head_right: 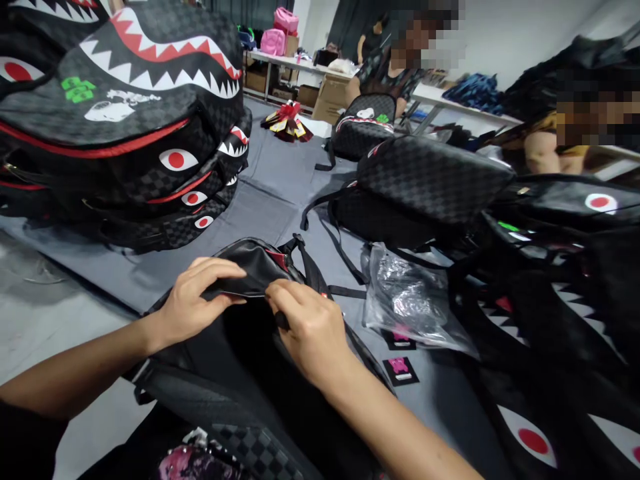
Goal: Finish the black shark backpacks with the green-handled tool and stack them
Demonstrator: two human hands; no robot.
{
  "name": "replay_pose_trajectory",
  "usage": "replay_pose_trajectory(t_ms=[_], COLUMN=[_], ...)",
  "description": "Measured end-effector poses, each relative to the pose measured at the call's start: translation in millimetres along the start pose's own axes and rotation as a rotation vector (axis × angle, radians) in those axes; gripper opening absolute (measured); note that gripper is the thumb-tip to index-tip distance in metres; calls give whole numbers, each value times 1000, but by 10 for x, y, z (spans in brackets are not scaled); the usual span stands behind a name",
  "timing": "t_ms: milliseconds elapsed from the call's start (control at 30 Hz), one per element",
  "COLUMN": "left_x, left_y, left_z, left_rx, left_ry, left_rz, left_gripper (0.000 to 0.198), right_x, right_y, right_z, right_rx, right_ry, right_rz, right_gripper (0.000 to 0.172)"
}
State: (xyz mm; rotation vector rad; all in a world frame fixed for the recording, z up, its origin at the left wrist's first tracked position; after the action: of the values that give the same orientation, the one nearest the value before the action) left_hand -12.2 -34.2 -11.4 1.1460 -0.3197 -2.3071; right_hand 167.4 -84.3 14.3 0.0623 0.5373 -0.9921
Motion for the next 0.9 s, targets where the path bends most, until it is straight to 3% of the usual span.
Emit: replay_pose_trajectory(t_ms=[33, 200, 433, 567, 667, 733, 800, 900], left_x=[-12, 83, 103, 80, 67, 48, 35, 58], left_y=[56, 178, 160, 159, 156, 134, 71, -5], left_z=[10, 71, -16, -40, -43, -65, -112, -200], left_rx=[20, 56, 182, 235, 296, 379, 520, 739], left_ry=[7, 59, -15, -34, -59, -96, -123, -117], left_rz=[-56, -263, -213, -220, -198, -81, 167, 537], left_gripper=[11, 15, 10, 10, 15, 15, 10, 16], right_x=[5, 60, 150, 198, 215, 210, 195, 173], right_y=[-42, -164, -229, -235, -221, -197, -165, -131], right_z=[-3, -15, -38, -42, -21, -17, -19, -44], right_rx=[-31, -155, -112, -112, -238, -388, -521, -654], right_ry=[9, 5, 0, -6, -47, -108, -153, -163], right_rz=[20, 127, 104, 72, 72, 45, -22, -146], right_gripper=[26, 37, 18, 17, 17, 14, 12, 29])
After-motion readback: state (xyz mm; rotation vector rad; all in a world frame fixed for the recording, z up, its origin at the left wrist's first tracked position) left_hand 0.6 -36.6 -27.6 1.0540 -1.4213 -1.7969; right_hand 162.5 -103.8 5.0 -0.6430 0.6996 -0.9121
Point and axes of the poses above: each hand's wrist, its own x-axis away from the middle knuckle, its own z-axis out of the back of the hand, y = z × x, the point moved 5 cm from there along -x, towards the middle knuckle, and after that the axes turned 6 degrees about -y, right-handed, at the moved point
